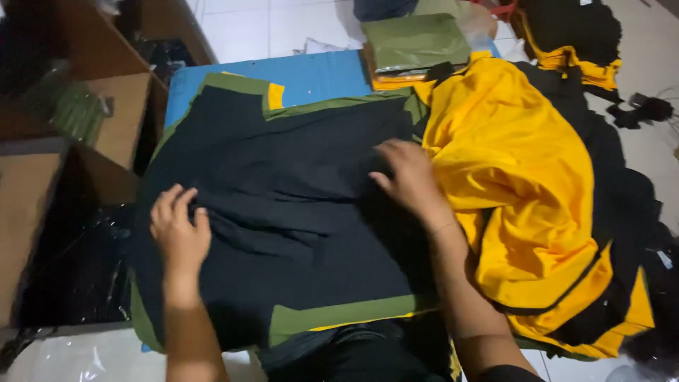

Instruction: Folding and smoothing various garments like shirts and jackets on a flat surface and stacking them neatly.

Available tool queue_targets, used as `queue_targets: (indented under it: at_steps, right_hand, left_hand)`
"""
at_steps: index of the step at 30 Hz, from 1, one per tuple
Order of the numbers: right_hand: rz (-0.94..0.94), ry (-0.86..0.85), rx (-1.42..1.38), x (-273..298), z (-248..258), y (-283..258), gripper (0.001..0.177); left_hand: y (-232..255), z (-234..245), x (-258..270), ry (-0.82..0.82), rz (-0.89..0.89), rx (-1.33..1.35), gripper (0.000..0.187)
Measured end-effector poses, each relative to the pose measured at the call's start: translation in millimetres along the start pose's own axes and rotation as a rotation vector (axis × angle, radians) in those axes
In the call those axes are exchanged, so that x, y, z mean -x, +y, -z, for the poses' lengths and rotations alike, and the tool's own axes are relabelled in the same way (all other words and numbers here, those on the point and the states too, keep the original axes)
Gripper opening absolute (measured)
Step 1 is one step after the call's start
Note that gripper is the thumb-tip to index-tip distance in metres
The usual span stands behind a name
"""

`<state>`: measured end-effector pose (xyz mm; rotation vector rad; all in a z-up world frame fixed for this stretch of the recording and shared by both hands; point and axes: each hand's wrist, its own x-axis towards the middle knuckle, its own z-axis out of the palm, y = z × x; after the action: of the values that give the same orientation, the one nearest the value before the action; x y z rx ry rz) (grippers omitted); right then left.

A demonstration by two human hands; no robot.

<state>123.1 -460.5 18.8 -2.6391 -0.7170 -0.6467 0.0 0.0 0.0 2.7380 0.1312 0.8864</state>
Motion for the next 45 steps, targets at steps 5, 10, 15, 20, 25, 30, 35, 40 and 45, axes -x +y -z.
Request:
queue_targets:
  at_steps: [5, 10, 15, 20, 25, 30, 35, 40, 45]
  right_hand:
    - [-0.195, -0.250, 0.190, 38, -46, 36, 0.107]
    - [-0.247, -0.507, 0.248, 46, -45, 13, 0.103]
    - [0.162, -0.245, 0.847, 46, -26, 25, 0.008]
    - [-0.249, -0.170, -0.315, 57, 40, -12, 0.006]
    - [-0.376, -0.814, -0.207, 39, 92, -63, 0.056]
    - [-0.238, -0.718, 0.051, -19, 70, -111, 0.079]
    - [0.209, -0.462, -0.194, -117, -46, -178, 0.065]
    - [0.380, -0.292, -0.321, -180, -179, -216, 0.050]
    - [0.454, -0.700, -0.036, -168, -232, -229, 0.070]
  left_hand:
    - [85, 15, 50, -0.168, 0.030, -0.078, 0.035]
    - [109, 5, 78, -0.645, 0.034, 0.026, 0.060]
    - [36, -50, 99, -0.058, 0.036, 0.243, 0.010]
    - [-13, 53, 96, 0.112, 0.193, 0.239, 0.009]
    - [-23, 109, 106, -0.151, 0.285, 0.396, 0.041]
    - [-48, 74, 111, 0.114, 0.249, -0.023, 0.008]
    - [-114, -38, 120, 0.224, 0.163, -0.273, 0.035]
    - [-65, -20, 91, -0.161, 0.465, -0.130, 0.028]
    - [-11, 11, 92, -0.073, 0.308, -0.131, 0.026]
